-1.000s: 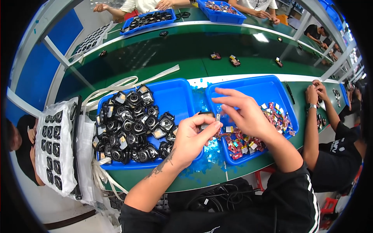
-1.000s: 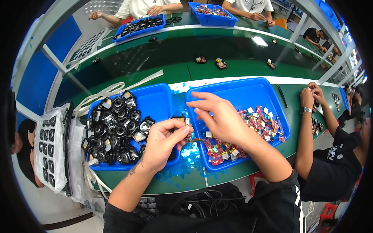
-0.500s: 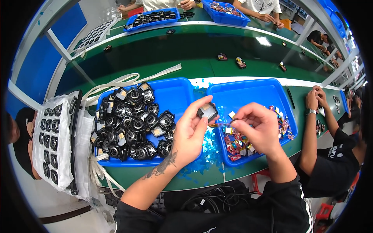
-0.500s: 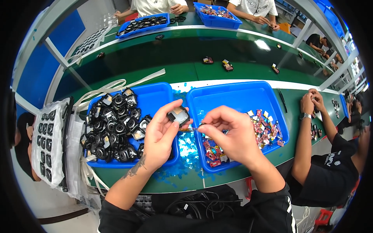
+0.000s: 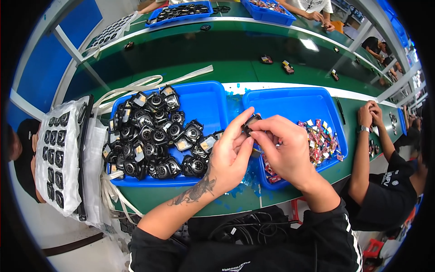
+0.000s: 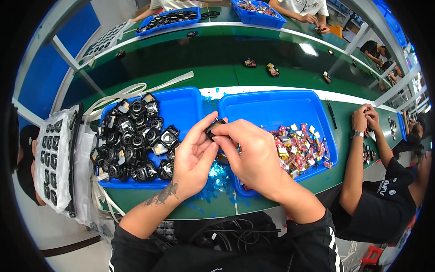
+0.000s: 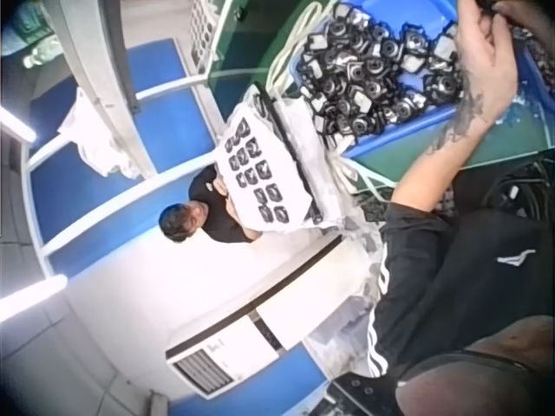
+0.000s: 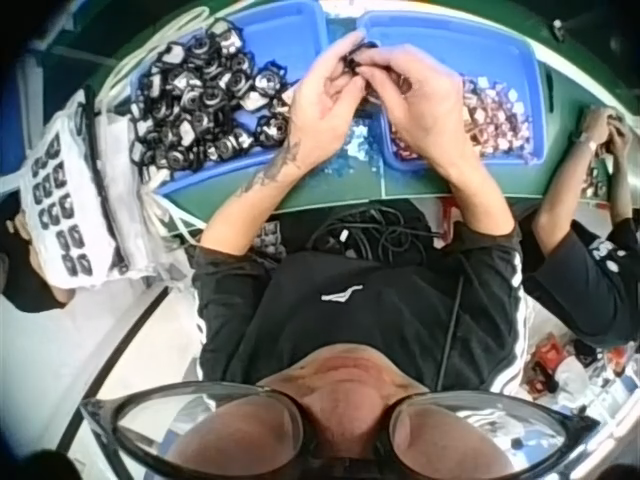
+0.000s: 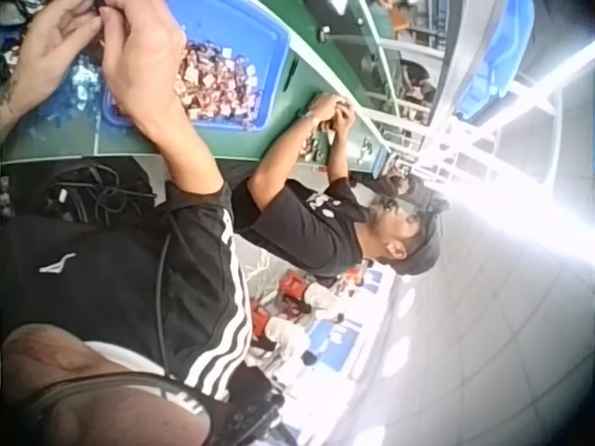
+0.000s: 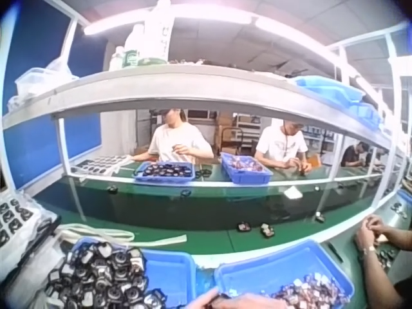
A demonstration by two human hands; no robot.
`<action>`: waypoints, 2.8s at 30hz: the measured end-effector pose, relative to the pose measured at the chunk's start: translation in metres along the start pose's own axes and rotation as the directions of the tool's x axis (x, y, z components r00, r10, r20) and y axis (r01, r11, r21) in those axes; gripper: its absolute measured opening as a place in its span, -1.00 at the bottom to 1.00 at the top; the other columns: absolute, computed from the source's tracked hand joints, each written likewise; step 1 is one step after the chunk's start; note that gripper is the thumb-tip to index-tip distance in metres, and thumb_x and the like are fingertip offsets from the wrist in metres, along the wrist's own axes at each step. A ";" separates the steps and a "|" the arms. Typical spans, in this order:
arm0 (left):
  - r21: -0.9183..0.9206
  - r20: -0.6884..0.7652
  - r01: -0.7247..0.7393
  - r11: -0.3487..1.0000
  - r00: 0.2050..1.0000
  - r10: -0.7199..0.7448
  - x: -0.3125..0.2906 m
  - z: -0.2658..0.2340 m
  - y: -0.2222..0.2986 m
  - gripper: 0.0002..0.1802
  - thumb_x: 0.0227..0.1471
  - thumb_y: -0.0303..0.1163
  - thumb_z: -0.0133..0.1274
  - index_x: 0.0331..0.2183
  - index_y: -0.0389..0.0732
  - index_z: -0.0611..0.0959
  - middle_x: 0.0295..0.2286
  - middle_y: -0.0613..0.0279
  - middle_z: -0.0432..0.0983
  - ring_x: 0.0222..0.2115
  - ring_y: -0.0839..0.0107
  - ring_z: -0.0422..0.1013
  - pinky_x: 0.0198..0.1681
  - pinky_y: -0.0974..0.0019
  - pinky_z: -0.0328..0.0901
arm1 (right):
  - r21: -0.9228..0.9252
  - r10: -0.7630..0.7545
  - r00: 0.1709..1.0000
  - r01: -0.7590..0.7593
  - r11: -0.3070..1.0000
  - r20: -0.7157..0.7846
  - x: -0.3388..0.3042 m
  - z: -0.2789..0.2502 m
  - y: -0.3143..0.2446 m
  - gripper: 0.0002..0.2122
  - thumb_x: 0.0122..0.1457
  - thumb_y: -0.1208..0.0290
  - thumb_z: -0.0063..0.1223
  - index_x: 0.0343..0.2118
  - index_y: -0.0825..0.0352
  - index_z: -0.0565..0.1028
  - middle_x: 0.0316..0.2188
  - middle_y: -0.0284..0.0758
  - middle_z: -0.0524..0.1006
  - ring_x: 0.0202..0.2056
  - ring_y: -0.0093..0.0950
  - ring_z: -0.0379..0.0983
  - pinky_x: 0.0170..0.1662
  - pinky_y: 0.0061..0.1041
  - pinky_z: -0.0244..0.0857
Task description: Assembling components of a smartwatch, including fitting screens and circuit boards into cases on an assembly line.
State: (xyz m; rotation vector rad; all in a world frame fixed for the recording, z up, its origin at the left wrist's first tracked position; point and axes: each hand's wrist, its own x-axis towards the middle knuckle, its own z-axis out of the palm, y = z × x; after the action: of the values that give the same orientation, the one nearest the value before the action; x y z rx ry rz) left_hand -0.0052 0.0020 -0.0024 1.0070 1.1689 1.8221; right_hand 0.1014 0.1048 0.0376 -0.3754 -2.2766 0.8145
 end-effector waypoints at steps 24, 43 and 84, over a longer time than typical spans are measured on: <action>-0.026 0.096 -0.018 1.000 0.995 0.020 0.000 0.000 0.007 -0.42 0.17 -0.70 -0.19 0.21 -0.38 0.17 0.07 -0.09 0.31 0.05 0.30 0.35 0.13 0.27 0.27 | -0.027 0.074 0.995 -0.073 0.997 0.062 0.007 -0.018 0.003 -0.79 -0.09 0.56 0.29 -0.53 0.33 0.40 -0.57 -0.38 0.43 -0.45 -0.49 0.41 -0.41 -0.45 0.28; 0.657 0.157 -0.394 0.643 0.905 0.394 0.007 -0.012 0.015 -0.77 -0.08 -0.62 0.20 -0.27 -0.32 0.69 -0.26 -0.02 0.55 -0.36 0.22 0.56 -0.26 0.36 0.47 | 0.698 0.347 0.890 -0.450 0.557 0.296 -0.016 -0.028 0.006 -0.91 0.20 0.54 0.08 -0.27 0.42 0.50 -0.33 -0.40 0.51 -0.33 -0.69 0.41 -0.30 -0.67 0.33; 0.039 -0.290 0.059 0.997 0.956 -0.046 -0.004 0.012 0.002 -0.25 0.00 -0.71 0.06 0.19 -0.29 0.14 0.10 -0.12 0.21 0.03 0.25 0.37 0.00 0.26 0.35 | 0.109 0.261 0.949 -0.282 0.953 0.177 0.016 -0.004 0.030 -0.61 0.06 0.64 0.10 -0.01 0.37 0.38 -0.44 -0.33 0.52 -0.34 -0.54 0.54 -0.25 -0.52 0.44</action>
State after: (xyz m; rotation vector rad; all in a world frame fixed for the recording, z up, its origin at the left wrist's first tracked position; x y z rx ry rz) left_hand 0.0065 0.0017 0.0017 0.7425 1.4041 1.9526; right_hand 0.0939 0.1370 0.0287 -0.5905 -2.3330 1.1685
